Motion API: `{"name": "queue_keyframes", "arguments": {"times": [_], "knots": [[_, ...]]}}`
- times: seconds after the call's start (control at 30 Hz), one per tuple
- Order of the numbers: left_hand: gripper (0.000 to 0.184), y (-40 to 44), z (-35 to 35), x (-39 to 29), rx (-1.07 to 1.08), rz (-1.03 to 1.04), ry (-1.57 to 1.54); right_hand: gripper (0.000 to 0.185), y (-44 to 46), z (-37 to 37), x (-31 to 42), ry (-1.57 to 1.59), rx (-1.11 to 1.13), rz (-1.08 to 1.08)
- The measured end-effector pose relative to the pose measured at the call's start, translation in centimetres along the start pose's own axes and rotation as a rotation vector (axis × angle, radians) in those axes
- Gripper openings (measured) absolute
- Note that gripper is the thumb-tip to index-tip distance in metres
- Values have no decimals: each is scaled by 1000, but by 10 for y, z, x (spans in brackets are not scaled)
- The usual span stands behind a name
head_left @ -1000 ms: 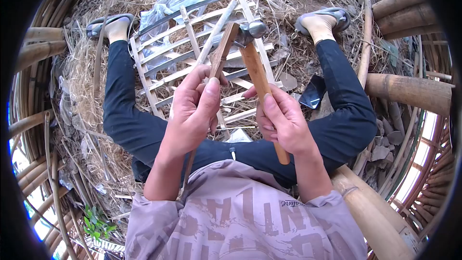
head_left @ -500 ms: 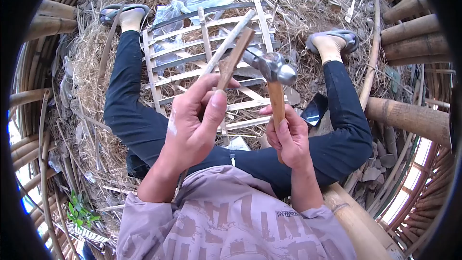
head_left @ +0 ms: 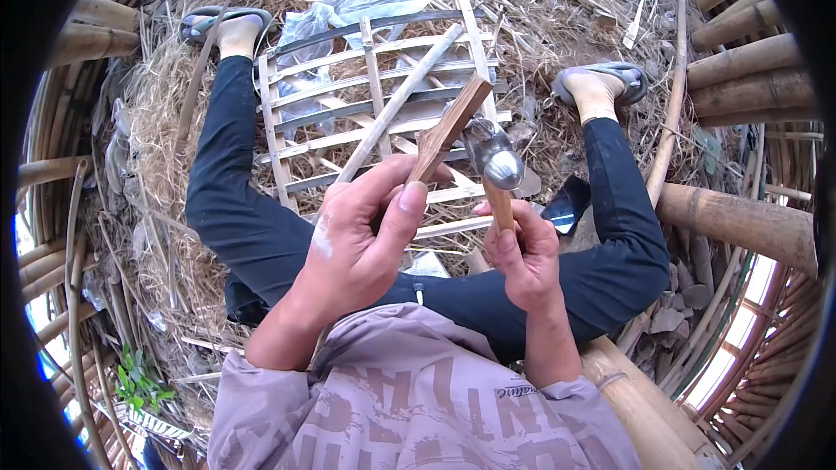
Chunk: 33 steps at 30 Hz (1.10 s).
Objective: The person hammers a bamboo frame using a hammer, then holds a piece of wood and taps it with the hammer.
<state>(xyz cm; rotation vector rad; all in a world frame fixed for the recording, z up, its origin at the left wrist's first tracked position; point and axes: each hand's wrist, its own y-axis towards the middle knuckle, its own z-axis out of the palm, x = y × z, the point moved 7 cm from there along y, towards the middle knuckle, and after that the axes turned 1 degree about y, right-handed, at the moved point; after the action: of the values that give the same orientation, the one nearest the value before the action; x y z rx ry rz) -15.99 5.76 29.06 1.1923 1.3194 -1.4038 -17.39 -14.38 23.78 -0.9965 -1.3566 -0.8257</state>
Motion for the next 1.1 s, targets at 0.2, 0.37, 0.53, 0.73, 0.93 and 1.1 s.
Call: {"name": "queue_keyframes", "arguments": {"times": [0.2, 0.37, 0.53, 0.73, 0.93, 1.1], "knots": [[27, 2, 1, -3, 11, 22, 51, 36, -1, -11, 6, -75, -20, 18], [23, 2, 1, -12, 8, 81, 194, 36, -4, -13, 14, -103, -38, -3], [18, 2, 5, -18, 43, 197, 301, 37, -15, -16, 13, -79, -49, 21], [19, 1, 13, -9, 86, 184, 302, 32, -28, -21, -2, -80, -98, 20], [20, 21, -30, 39, -240, 154, 530, 39, -57, -33, -4, 98, -47, -316], [26, 6, -50, 41, -258, -96, 182, 51, -39, -50, 20, 216, -374, -218]]}}
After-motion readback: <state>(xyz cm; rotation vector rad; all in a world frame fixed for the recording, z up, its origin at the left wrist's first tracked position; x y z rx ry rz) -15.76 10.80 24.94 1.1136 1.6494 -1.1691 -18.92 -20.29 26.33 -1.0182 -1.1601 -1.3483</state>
